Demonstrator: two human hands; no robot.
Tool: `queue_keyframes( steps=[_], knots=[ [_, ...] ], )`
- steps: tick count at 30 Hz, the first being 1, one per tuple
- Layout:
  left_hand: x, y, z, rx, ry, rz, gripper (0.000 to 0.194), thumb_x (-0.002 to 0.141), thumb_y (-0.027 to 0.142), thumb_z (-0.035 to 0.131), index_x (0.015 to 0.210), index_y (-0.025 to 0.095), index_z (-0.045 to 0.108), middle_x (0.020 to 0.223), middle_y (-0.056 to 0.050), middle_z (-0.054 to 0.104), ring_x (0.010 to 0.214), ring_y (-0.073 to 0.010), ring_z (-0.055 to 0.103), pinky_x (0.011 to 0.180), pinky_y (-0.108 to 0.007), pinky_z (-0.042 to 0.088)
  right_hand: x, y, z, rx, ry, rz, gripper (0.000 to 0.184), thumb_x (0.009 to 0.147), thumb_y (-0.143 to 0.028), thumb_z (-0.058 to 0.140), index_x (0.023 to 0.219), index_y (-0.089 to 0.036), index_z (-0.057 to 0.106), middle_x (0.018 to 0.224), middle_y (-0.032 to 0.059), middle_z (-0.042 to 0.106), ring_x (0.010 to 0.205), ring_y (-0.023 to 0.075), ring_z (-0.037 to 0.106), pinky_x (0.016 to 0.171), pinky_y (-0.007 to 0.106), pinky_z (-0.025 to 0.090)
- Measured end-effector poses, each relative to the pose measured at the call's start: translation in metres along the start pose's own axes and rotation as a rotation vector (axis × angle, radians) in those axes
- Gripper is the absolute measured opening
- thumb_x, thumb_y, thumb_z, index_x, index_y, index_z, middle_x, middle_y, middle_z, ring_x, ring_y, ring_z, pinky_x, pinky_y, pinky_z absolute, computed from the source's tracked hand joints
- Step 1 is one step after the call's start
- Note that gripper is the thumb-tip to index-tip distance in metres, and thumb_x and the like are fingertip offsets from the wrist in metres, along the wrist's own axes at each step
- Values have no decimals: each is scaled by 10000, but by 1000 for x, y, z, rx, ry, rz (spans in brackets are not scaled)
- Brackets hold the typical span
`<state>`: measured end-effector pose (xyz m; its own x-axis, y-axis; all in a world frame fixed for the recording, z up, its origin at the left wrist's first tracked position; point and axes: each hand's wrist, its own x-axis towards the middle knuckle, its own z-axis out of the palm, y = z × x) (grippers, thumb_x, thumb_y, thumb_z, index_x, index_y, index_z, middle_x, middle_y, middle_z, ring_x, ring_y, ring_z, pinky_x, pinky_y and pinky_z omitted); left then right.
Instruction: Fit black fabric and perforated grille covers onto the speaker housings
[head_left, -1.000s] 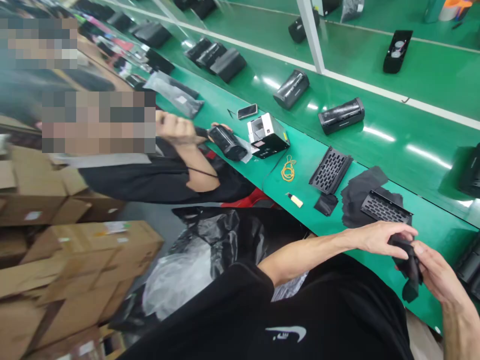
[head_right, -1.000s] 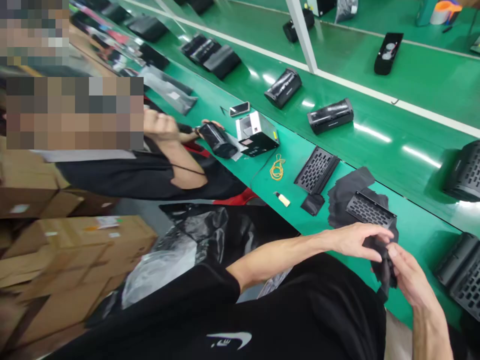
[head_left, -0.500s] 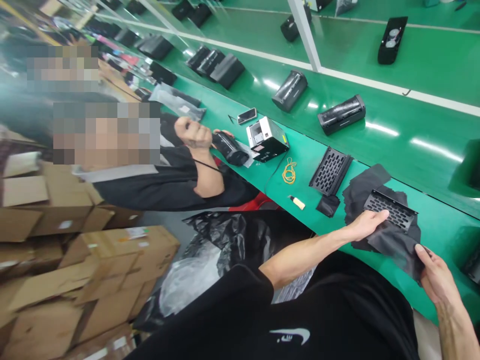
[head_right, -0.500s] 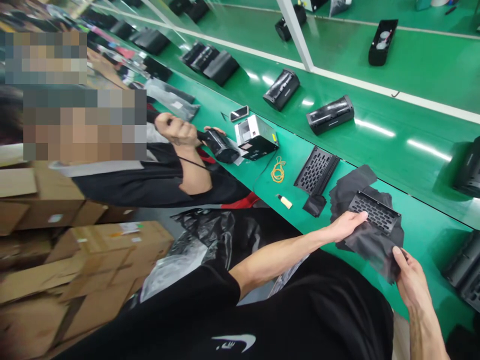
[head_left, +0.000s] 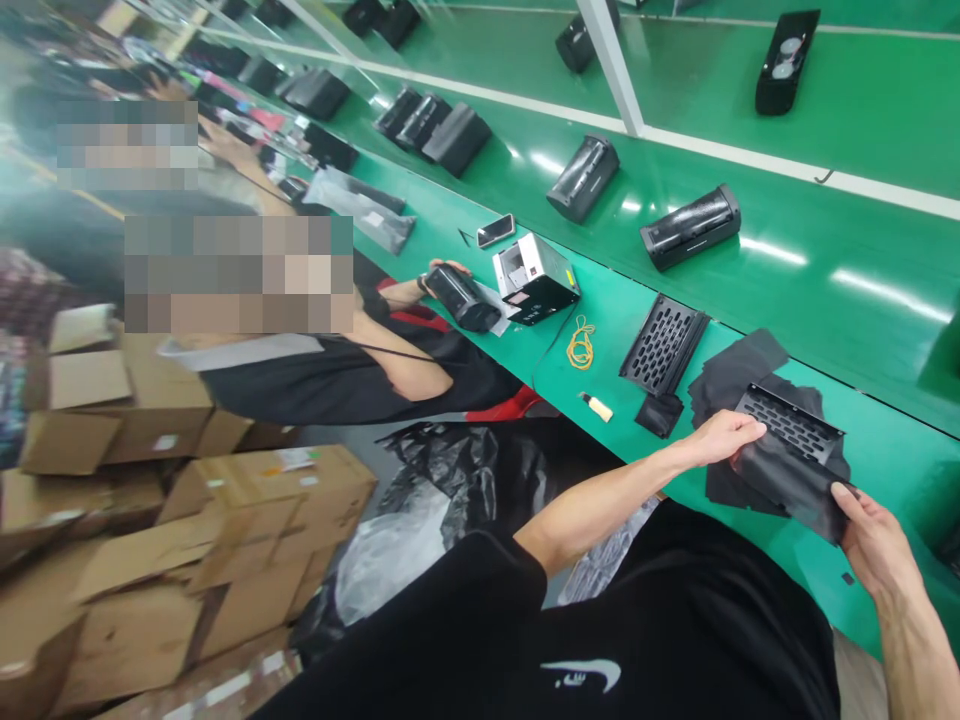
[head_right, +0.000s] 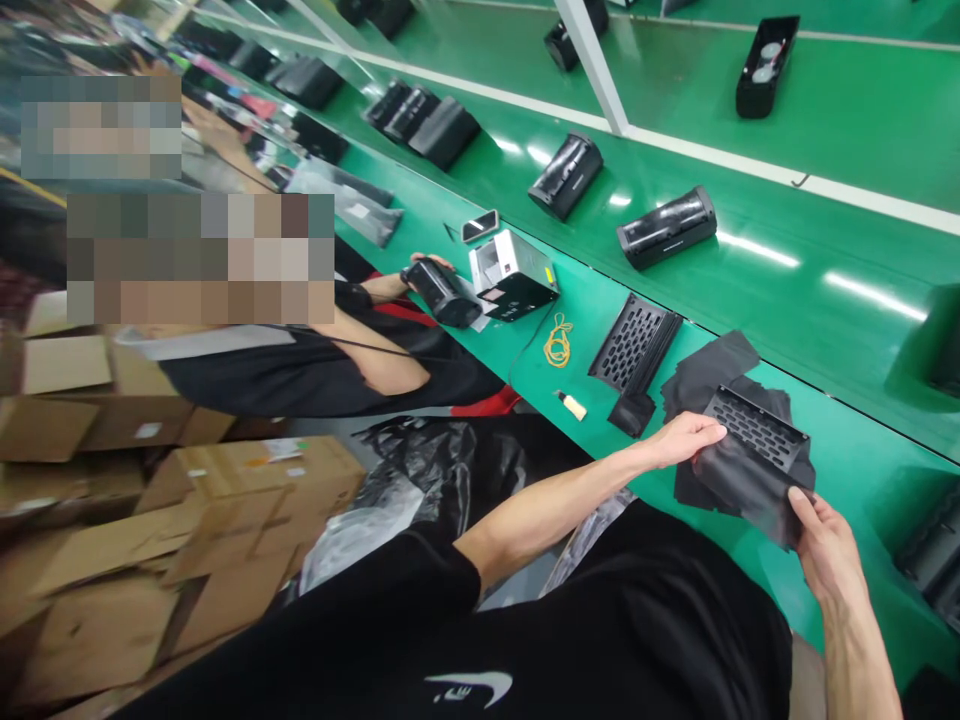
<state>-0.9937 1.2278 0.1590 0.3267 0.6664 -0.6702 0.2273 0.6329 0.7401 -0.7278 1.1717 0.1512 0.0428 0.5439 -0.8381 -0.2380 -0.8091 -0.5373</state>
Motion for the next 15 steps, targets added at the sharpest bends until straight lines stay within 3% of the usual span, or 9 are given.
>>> queue_keyframes(
  steps=[6, 11, 15],
  knots=[
    [6, 2, -6, 102, 51, 37, 478, 965, 631, 539, 763, 198, 541, 613, 55, 581, 490, -96, 577, 570, -219, 430, 11, -4, 7, -60, 74, -16, 712, 464, -624, 994, 954, -181, 729, 838, 83, 752, 645, 247, 681, 590, 364, 583],
    [7, 9, -19, 154, 11, -13, 485, 966, 629, 563, 757, 192, 585, 549, 57, 536, 419, -78, 488, 467, -207, 343, 14, -14, 7, -126, 115, -43, 736, 407, -709, 977, 845, -176, 721, 751, 45, 696, 608, 183, 580, 545, 308, 511],
    [4, 13, -26, 78, -87, -22, 441, 959, 603, 610, 906, 173, 690, 590, 39, 613, 433, -79, 508, 477, -202, 378, -1, -25, 3, -261, 230, -104, 681, 533, -669, 972, 952, -166, 784, 586, -37, 547, 537, 123, 413, 467, 259, 367]
  ],
)
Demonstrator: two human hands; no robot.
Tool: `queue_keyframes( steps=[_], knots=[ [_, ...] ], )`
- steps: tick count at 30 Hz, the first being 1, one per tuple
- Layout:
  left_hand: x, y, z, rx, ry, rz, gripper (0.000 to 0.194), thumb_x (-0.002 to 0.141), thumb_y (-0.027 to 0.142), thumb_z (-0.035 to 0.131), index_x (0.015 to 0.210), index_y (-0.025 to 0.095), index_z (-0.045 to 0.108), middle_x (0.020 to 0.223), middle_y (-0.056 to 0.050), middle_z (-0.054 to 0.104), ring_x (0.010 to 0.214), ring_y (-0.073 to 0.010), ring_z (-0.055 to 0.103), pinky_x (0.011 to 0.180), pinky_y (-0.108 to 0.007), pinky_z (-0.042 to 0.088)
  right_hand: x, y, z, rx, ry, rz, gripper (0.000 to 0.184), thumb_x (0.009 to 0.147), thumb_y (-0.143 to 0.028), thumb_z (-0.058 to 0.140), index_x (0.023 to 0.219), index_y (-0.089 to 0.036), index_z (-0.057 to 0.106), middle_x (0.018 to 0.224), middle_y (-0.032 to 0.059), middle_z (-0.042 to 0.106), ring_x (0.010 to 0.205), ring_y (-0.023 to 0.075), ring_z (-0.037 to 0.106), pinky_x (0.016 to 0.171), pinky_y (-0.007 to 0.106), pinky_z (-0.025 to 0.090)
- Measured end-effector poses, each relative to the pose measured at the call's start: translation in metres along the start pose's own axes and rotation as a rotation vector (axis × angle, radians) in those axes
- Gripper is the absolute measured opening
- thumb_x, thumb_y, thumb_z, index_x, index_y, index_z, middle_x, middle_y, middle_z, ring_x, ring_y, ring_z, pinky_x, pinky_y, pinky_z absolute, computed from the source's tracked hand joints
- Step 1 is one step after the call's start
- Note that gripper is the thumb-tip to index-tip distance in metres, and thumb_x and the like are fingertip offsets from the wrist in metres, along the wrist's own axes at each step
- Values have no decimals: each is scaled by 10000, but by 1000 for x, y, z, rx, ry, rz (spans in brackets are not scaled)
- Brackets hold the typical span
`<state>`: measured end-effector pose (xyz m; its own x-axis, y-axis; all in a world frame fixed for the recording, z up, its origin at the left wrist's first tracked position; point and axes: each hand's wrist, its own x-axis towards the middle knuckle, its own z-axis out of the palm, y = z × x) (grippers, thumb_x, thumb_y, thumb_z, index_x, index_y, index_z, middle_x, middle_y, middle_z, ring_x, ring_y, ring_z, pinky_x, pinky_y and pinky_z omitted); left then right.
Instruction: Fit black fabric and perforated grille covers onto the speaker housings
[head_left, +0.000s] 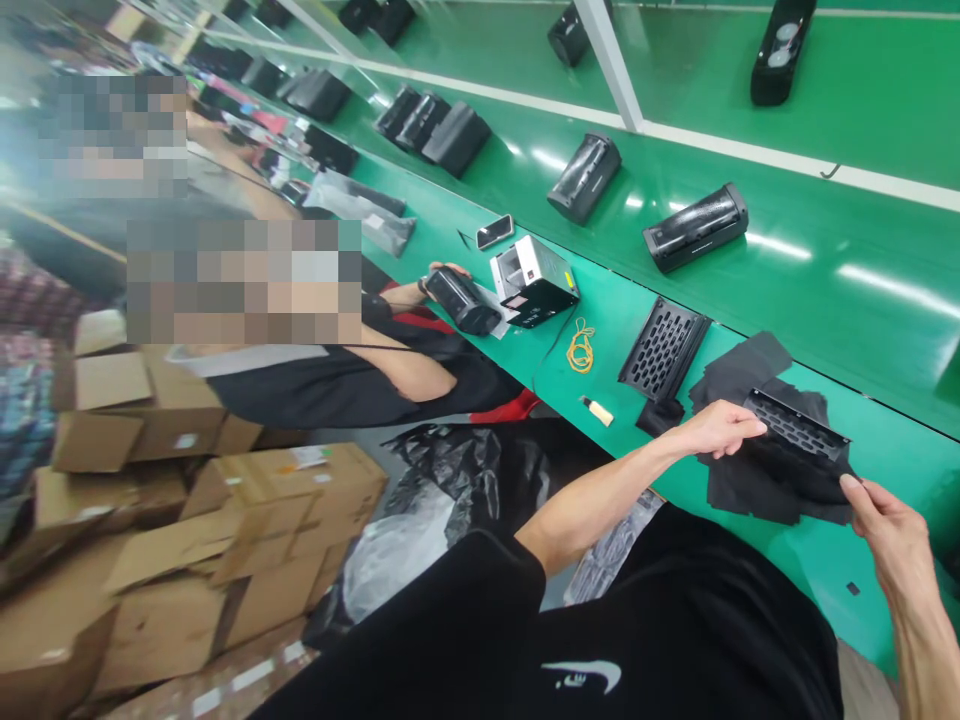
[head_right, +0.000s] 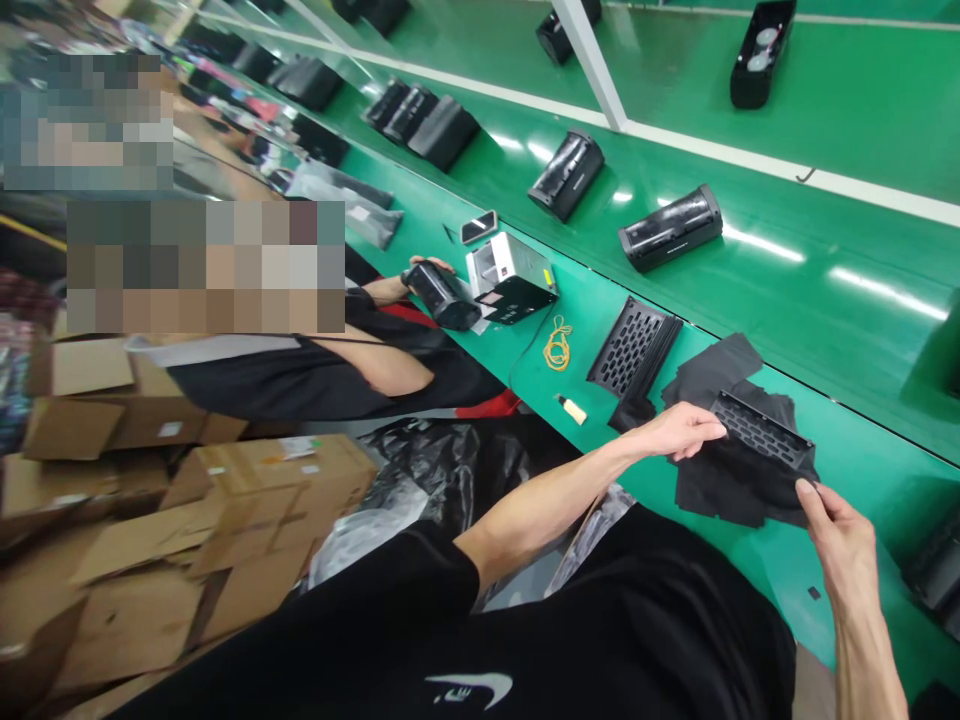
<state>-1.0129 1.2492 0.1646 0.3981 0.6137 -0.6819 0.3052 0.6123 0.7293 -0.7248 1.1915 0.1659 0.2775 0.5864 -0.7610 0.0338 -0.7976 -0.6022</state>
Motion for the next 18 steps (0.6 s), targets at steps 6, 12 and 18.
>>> queue_keyframes(
  steps=[6, 12, 18],
  knots=[
    [-18, -3, 2, 68, 125, 410, 407, 962, 520, 657, 1092, 153, 776, 1107, -138, 803, 1043, -223, 761, 976, -337, 583, -32, -6, -5, -220, 55, -260, 647, 732, -748, 808, 1096, -213, 821, 952, 73, 768, 839, 267, 680, 746, 355, 558],
    [2, -39, -4, 483, 244, 821, 425, 940, 542, 710, 1091, 157, 807, 1123, -166, 806, 1248, -298, 716, 1098, -446, 571, -19, 20, 2, -363, 80, -697, 661, 855, -787, 679, 1139, -205, 810, 1205, 113, 756, 1102, 333, 704, 1014, 443, 520],
    [32, -67, -3, 714, 345, 942, 402, 978, 508, 669, 1095, 149, 806, 1052, -137, 825, 1259, -307, 718, 1073, -462, 578, 9, 48, 17, -497, 133, -939, 665, 994, -721, 567, 1246, -142, 771, 1195, 171, 731, 1148, 337, 674, 1059, 496, 497]
  ],
)
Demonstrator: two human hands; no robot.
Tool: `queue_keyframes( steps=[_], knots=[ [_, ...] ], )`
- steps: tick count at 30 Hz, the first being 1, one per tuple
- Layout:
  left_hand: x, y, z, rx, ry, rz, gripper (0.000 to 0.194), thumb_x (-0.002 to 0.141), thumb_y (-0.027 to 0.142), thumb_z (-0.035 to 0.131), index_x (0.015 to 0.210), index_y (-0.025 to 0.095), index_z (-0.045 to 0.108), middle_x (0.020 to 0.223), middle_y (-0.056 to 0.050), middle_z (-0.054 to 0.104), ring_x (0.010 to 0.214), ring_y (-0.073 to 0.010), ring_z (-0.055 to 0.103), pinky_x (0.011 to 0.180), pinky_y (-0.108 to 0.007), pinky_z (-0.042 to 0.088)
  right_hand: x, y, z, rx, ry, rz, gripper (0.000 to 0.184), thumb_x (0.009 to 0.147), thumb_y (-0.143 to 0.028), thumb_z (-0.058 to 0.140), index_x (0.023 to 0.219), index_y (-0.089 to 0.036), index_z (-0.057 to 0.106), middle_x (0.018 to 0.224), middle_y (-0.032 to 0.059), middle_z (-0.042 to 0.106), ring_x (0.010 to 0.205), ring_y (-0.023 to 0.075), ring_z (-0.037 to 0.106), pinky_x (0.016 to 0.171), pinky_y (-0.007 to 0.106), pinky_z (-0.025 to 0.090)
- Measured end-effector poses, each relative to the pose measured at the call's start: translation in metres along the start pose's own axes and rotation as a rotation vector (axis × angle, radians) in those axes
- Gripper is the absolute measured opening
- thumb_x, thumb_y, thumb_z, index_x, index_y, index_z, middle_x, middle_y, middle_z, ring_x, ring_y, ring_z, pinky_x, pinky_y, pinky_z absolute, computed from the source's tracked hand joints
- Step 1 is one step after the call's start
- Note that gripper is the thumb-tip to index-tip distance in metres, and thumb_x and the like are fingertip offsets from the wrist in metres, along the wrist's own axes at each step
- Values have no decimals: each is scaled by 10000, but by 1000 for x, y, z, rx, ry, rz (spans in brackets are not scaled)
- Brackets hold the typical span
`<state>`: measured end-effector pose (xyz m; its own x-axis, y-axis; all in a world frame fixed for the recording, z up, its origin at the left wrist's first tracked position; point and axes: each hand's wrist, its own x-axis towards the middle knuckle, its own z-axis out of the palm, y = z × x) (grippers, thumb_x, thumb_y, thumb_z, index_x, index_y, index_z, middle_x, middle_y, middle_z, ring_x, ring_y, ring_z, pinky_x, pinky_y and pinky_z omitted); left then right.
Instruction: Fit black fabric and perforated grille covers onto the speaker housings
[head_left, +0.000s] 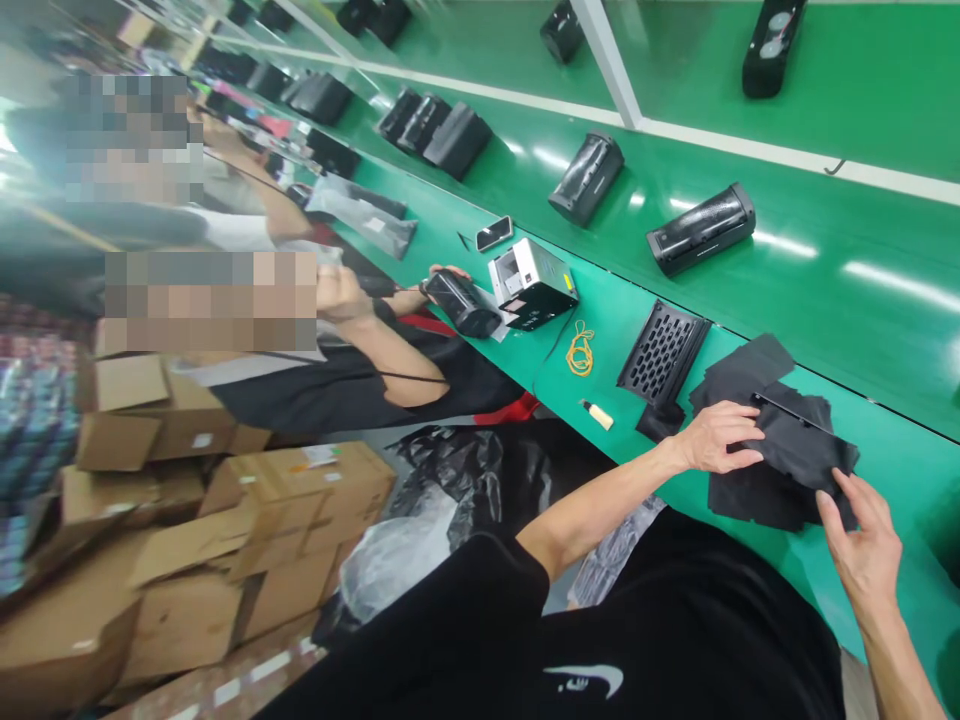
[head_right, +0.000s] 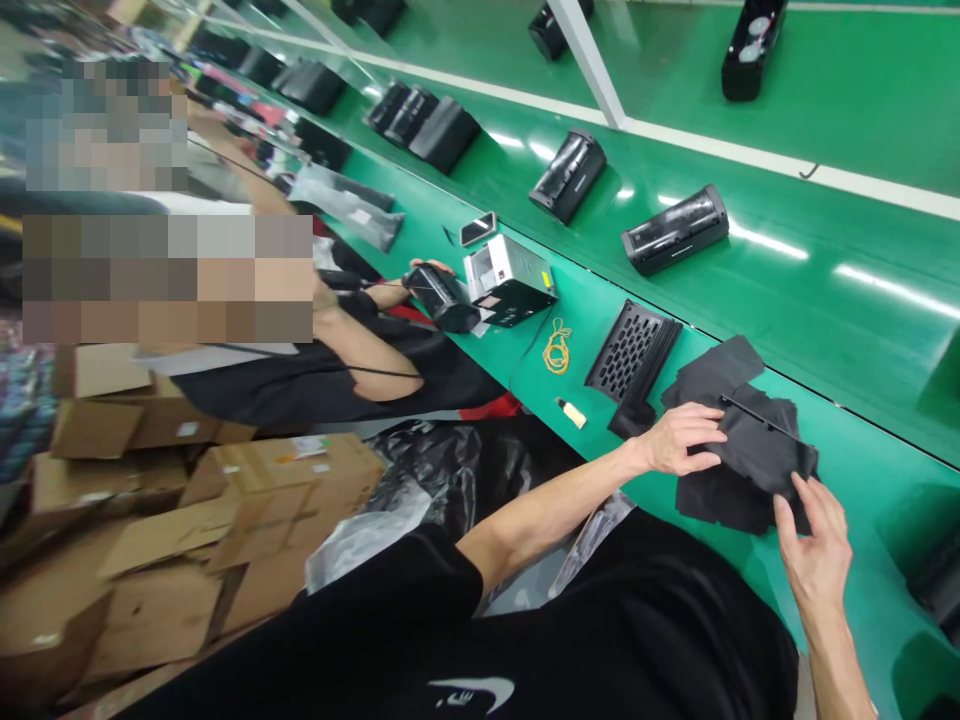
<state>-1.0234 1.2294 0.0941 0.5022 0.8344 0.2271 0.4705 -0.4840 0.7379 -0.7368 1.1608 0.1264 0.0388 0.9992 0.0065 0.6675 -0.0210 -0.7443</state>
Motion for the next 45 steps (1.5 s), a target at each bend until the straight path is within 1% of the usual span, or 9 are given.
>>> queue_keyframes(
  steps=[11, 18, 23, 26, 30, 35, 39, 42, 45],
  knots=[
    [-5, 9, -5, -34, -81, -67, 542, 932, 522, 720, 1311, 136, 710, 1258, -204, 747, 1286, -310, 670, 1098, -497, 561, -4, -5, 9, -10, 23, 67, 675, 960, -723, 575, 1276, -141, 705, 1202, 189, 672, 1153, 354, 627, 1003, 507, 497],
    [-1, 16, -17, 9, -108, -8, 512, 935, 168, 556, 1444, 147, 604, 1375, -193, 674, 1383, -294, 585, 1164, -532, 534, 4, -13, 1, -12, 28, 11, 567, 960, -555, 565, 1296, -112, 678, 1205, 202, 665, 1133, 351, 611, 971, 495, 491],
    [1, 20, -18, 12, -109, -58, 453, 966, 88, 451, 1360, 149, 664, 1269, -172, 729, 1297, -250, 628, 1105, -458, 568, 5, -22, -2, -26, 96, 24, 439, 975, -495, 563, 1171, -134, 715, 1086, 158, 691, 1029, 308, 632, 935, 448, 491],
    [6, 30, -22, -5, -99, -182, 295, 1042, 235, 504, 1192, 146, 742, 1071, -140, 779, 1078, -217, 707, 981, -356, 584, 5, -27, -6, 21, 92, 105, 451, 958, -591, 613, 1031, -164, 740, 999, 119, 673, 949, 275, 628, 902, 415, 487],
    [23, 41, -29, 3, -161, -537, 336, 1051, 454, 555, 988, 204, 771, 878, -41, 780, 846, -169, 720, 802, -268, 520, 17, -23, -5, 30, -25, 365, 610, 893, -775, 564, 907, -191, 740, 956, 101, 635, 889, 272, 614, 873, 423, 481],
    [50, 37, -26, 100, -314, -816, 412, 1053, 489, 504, 828, 227, 728, 831, -22, 769, 876, -210, 741, 789, -285, 481, 48, -3, 8, -126, -148, 518, 666, 839, -833, 466, 854, -214, 712, 850, 99, 585, 855, 315, 578, 869, 492, 448],
    [53, 32, -19, 152, -313, -856, 318, 1043, 495, 531, 1098, 249, 725, 898, -29, 773, 966, -252, 746, 877, -338, 513, 54, 8, 10, -165, -119, 536, 698, 805, -851, 513, 952, -190, 681, 898, 138, 617, 899, 353, 569, 862, 529, 438],
    [46, 27, -15, 136, -183, -865, 456, 1015, 490, 602, 1395, 238, 589, 990, -26, 757, 982, -240, 730, 888, -349, 536, 52, 12, 10, -151, -74, 525, 798, 764, -851, 572, 1130, -149, 674, 932, 139, 633, 960, 369, 569, 881, 534, 440],
    [42, 19, -11, 144, -137, -807, 535, 988, 463, 659, 1471, 262, 550, 1175, -52, 703, 1059, -228, 700, 893, -338, 549, 56, 13, 15, -106, -47, 496, 819, 738, -825, 593, 1190, -149, 687, 897, 111, 622, 1009, 369, 555, 916, 535, 437]
  ],
)
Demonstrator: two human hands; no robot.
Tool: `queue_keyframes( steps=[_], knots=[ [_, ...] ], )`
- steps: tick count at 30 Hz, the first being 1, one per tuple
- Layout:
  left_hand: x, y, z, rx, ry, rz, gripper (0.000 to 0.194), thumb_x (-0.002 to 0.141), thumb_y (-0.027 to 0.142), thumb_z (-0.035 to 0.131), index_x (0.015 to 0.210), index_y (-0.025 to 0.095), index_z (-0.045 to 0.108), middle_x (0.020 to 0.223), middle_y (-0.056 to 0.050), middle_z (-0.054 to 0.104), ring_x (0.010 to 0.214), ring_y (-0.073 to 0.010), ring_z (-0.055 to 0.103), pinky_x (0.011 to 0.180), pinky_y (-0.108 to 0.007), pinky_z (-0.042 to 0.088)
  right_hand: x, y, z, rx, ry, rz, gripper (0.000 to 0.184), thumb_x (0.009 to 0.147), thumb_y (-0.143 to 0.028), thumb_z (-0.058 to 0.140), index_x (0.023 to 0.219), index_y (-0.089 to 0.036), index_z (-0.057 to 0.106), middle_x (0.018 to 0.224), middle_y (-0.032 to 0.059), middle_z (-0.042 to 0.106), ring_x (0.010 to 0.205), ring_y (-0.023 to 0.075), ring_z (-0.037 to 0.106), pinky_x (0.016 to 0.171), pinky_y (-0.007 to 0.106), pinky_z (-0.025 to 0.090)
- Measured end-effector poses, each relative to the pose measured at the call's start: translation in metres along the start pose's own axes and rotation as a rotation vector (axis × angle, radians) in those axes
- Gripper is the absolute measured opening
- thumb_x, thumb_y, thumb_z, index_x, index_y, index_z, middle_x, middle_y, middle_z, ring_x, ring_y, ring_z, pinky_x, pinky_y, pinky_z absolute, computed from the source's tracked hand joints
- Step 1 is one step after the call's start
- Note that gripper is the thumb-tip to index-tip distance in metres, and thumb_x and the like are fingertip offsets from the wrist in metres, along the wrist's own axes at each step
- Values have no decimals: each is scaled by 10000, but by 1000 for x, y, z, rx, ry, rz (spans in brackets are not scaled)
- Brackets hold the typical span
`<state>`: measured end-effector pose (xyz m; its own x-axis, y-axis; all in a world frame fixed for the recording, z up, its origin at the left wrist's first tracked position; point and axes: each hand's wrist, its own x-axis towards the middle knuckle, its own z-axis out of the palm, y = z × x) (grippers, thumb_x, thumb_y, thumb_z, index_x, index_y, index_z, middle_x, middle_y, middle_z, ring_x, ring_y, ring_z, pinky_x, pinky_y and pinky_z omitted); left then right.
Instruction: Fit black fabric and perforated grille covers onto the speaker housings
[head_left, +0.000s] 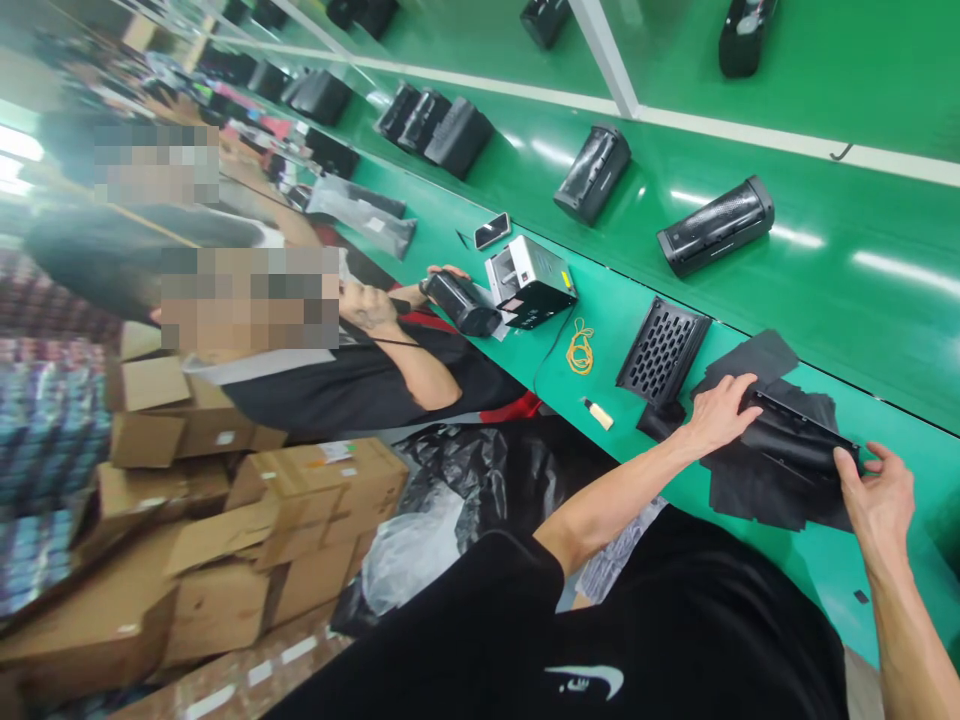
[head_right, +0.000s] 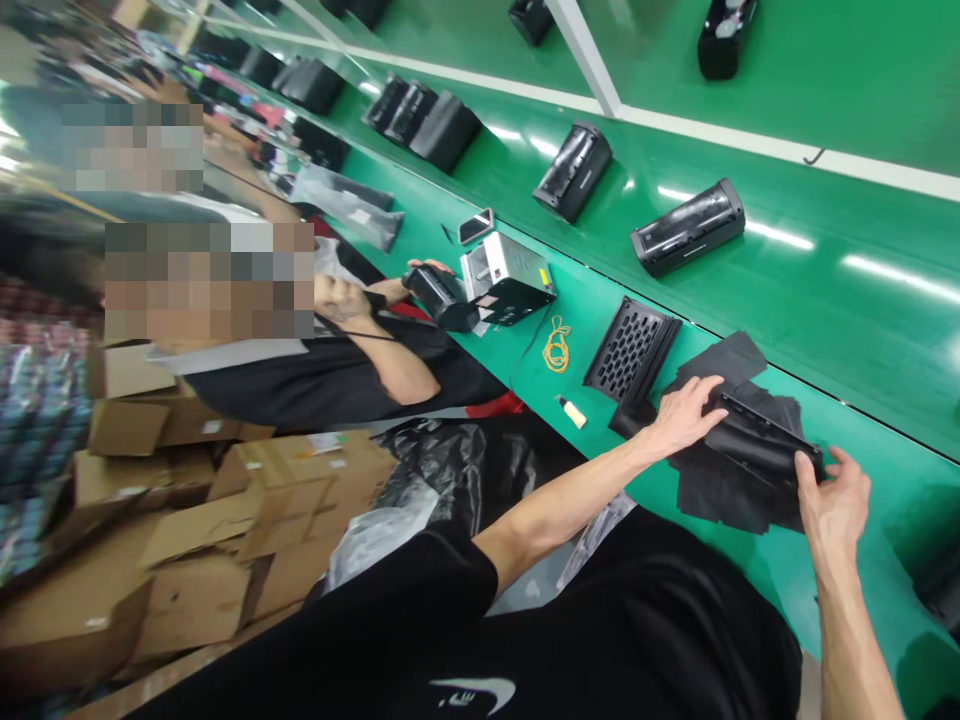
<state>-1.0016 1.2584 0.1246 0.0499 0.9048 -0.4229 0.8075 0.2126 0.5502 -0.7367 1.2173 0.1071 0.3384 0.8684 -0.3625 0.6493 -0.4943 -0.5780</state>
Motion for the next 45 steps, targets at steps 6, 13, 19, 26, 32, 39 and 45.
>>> queue_keyframes(
  steps=[6, 13, 19, 26, 32, 39, 45],
  knots=[
    [7, 0, -6, -142, 33, 66, 243, 1003, 421, 642, 1126, 230, 726, 1118, -42, 654, 1013, -190, 664, 928, -313, 522, 14, -14, -9, 127, -45, 3, 659, 716, -793, 617, 951, -187, 728, 882, 108, 647, 907, 328, 597, 918, 522, 441],
    [-6, 20, -24, -667, -113, 89, 290, 911, 432, 690, 1039, 181, 624, 846, 31, 642, 749, -111, 564, 734, -236, 440, -7, -36, -54, 505, -148, 171, 762, 620, -819, 811, 1019, -189, 657, 744, 29, 654, 602, 173, 540, 572, 311, 433],
    [-23, 36, -31, -887, -160, 77, 338, 867, 470, 702, 975, 172, 584, 754, 46, 588, 682, -93, 501, 653, -224, 356, -36, -48, -80, 775, -208, 313, 687, 518, -606, 994, 927, -230, 589, 596, -79, 493, 473, 94, 400, 421, 220, 279],
    [-43, 49, -38, -1021, -157, 134, 489, 816, 588, 769, 1000, 171, 593, 782, 38, 585, 701, -92, 501, 677, -237, 371, -61, -55, -99, 828, -145, 323, 679, 538, -553, 999, 981, -226, 602, 605, -105, 461, 420, 37, 245, 376, 194, 150],
    [-52, 54, -39, -1000, -170, 131, 453, 847, 587, 717, 977, 172, 592, 715, 68, 515, 612, -70, 408, 586, -230, 294, -69, -48, -101, 928, -198, 313, 673, 452, -400, 1030, 937, -230, 596, 720, -62, 564, 612, 97, 515, 518, 176, 435],
    [-56, 53, -35, -985, -183, 133, 407, 850, 536, 707, 994, 172, 595, 679, 85, 499, 565, -62, 393, 566, -231, 270, -78, -43, -100, 857, -194, 364, 629, 582, -536, 985, 895, -248, 522, 555, -125, 359, 424, 53, 236, 374, 191, 169],
    [-59, 53, -33, -997, -205, 121, 434, 834, 554, 726, 994, 168, 608, 681, 82, 506, 572, -63, 402, 568, -226, 273, -79, -39, -101, 864, -188, 375, 653, 574, -553, 983, 917, -254, 515, 544, -142, 317, 394, 45, 193, 359, 182, 121]
  ],
)
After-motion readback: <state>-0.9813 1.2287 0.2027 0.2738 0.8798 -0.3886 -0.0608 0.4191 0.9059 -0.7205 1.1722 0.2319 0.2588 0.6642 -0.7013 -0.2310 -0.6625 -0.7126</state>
